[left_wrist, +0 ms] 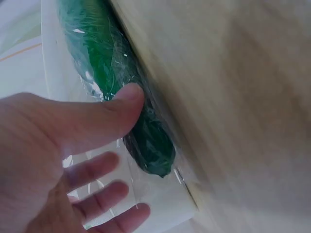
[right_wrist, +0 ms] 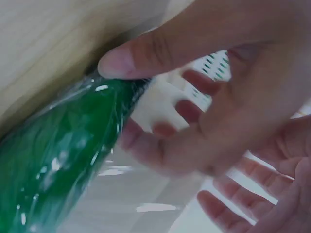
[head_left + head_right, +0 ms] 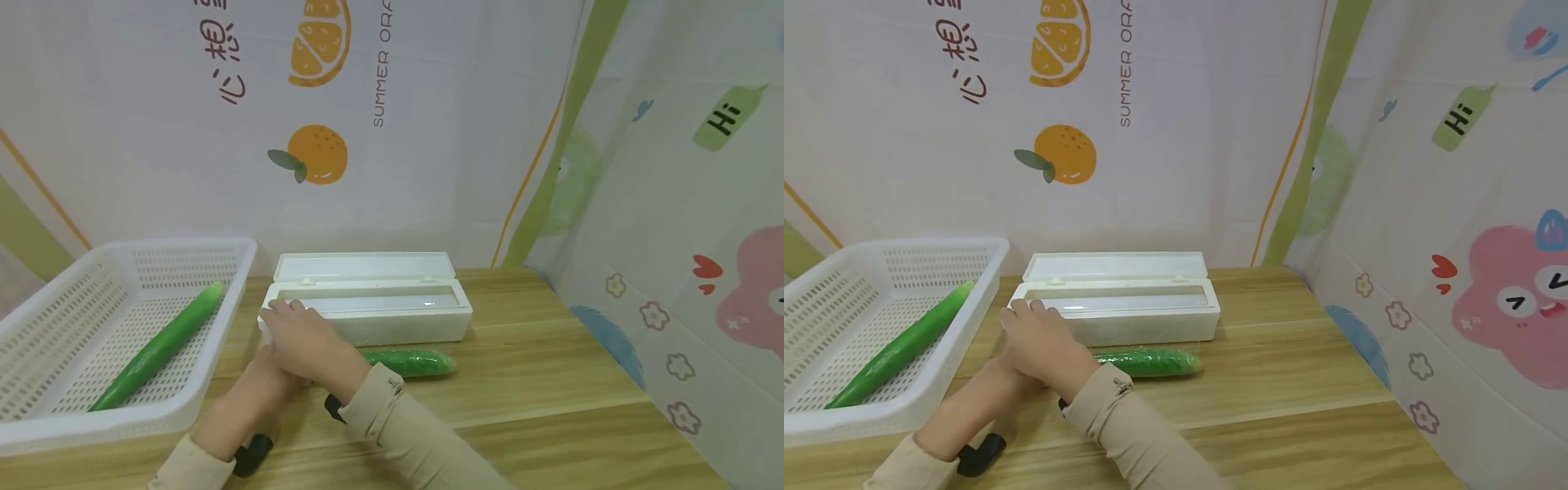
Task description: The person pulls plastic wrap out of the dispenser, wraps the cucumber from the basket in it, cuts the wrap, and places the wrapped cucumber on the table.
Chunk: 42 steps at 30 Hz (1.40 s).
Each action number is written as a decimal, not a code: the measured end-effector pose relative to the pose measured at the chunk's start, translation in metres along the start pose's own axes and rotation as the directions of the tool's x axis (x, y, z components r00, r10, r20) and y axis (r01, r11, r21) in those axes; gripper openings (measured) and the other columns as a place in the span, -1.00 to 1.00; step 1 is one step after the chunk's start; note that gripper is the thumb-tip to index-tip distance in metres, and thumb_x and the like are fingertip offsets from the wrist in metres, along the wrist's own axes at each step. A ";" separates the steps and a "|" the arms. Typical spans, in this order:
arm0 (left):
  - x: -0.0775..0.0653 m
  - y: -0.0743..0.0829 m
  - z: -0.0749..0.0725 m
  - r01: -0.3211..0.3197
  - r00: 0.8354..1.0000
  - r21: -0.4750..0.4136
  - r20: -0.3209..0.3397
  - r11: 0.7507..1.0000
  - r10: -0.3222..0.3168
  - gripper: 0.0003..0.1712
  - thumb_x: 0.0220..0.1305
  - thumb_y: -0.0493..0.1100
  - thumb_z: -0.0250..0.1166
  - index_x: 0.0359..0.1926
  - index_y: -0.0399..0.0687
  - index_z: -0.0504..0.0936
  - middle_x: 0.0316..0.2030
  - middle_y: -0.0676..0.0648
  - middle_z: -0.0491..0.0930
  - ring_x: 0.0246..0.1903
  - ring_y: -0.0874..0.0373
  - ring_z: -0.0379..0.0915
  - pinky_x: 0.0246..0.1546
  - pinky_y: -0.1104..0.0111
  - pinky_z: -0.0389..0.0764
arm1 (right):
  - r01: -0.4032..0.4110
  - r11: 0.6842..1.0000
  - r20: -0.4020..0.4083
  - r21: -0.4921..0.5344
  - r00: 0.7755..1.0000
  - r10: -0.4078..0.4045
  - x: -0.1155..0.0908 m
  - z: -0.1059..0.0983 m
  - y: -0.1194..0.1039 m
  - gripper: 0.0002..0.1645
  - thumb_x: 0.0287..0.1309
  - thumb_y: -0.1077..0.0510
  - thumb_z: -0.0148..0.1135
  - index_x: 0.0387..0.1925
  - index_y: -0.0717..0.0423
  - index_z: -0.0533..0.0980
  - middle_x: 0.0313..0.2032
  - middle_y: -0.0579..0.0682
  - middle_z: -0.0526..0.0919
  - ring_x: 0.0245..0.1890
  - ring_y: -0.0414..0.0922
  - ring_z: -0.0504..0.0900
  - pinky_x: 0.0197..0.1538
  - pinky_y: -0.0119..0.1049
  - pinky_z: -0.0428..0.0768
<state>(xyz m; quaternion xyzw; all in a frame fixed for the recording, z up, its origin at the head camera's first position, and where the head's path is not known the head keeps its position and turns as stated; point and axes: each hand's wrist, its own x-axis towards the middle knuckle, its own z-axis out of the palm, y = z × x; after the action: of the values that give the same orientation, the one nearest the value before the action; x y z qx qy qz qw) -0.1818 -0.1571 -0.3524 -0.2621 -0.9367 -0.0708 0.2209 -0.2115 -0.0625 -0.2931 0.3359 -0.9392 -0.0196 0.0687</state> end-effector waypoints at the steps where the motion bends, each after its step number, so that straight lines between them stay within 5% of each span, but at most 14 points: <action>1: -0.001 0.000 0.001 -0.021 1.000 0.023 -0.023 1.000 0.021 -0.75 -0.03 -0.27 0.35 -0.29 -0.28 0.56 -0.26 -0.20 0.57 -0.24 -0.09 0.50 -0.27 0.07 0.54 | -0.007 1.000 0.002 -0.012 1.000 0.007 0.003 0.000 -0.002 -0.41 0.27 -0.03 0.02 0.32 -0.18 0.22 0.26 -0.23 0.30 0.20 -0.21 0.34 0.15 -0.35 0.41; 6: -0.005 0.000 0.002 -0.038 0.998 0.108 -0.050 0.993 0.044 -0.74 -0.06 -0.24 0.39 -0.31 -0.25 0.56 -0.24 -0.18 0.57 -0.20 -0.10 0.47 -0.27 0.05 0.49 | -0.014 0.997 0.030 -0.070 0.999 0.016 0.009 0.000 -0.007 -0.37 0.28 -0.04 0.02 0.36 -0.30 0.14 0.29 -0.28 0.27 0.21 -0.22 0.32 0.15 -0.32 0.39; 17: -0.008 0.003 0.001 0.012 0.998 0.127 0.064 0.992 -0.020 -0.64 -0.09 -0.15 0.43 -0.25 -0.22 0.57 -0.15 -0.13 0.59 -0.14 -0.06 0.46 -0.28 0.12 0.41 | -0.076 0.980 0.098 -0.182 0.991 0.095 0.015 -0.001 -0.009 -0.37 0.24 -0.14 0.05 0.33 -0.28 0.20 0.24 -0.27 0.23 0.18 -0.21 0.29 0.10 -0.36 0.40; 25: -0.008 0.004 0.000 0.034 0.995 0.010 0.093 0.999 -0.034 -0.54 -0.06 -0.24 0.41 -0.09 -0.18 0.47 -0.12 -0.18 0.56 -0.28 -0.02 0.57 -0.32 0.14 0.58 | -0.130 0.988 0.103 -0.087 0.985 0.139 0.015 0.003 0.001 -0.30 0.13 -0.17 0.18 0.31 -0.38 0.22 0.27 -0.30 0.20 0.17 -0.14 0.28 0.09 -0.17 0.39; 35: -0.005 0.006 0.000 0.096 0.985 -0.071 0.149 0.993 -0.085 -0.50 -0.08 -0.28 0.40 -0.03 -0.13 0.50 -0.12 -0.18 0.60 -0.15 -0.05 0.56 -0.19 0.13 0.59 | -0.070 0.997 0.101 -0.012 0.992 0.071 0.007 0.004 0.016 -0.29 0.16 -0.10 0.19 0.33 -0.28 0.21 0.23 -0.23 0.26 0.06 -0.14 0.32 -0.05 -0.36 0.41; 42: -0.001 0.010 -0.006 0.150 0.958 -0.080 0.257 0.985 -0.125 -0.56 0.01 -0.26 0.35 -0.02 -0.10 0.51 -0.06 -0.18 0.55 -0.07 -0.13 0.52 -0.11 0.05 0.56 | -0.063 0.993 0.110 0.103 0.993 0.051 0.002 0.003 0.029 -0.23 0.09 -0.07 0.27 0.33 -0.09 0.24 0.22 -0.12 0.30 0.03 -0.13 0.32 0.03 -0.45 0.38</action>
<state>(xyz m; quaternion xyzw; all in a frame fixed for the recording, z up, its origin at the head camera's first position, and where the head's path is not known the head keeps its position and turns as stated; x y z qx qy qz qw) -0.1735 -0.1507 -0.3478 -0.2137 -0.9685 -0.0986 0.0817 -0.2317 -0.0420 -0.2933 0.3106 -0.9504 0.0146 0.0009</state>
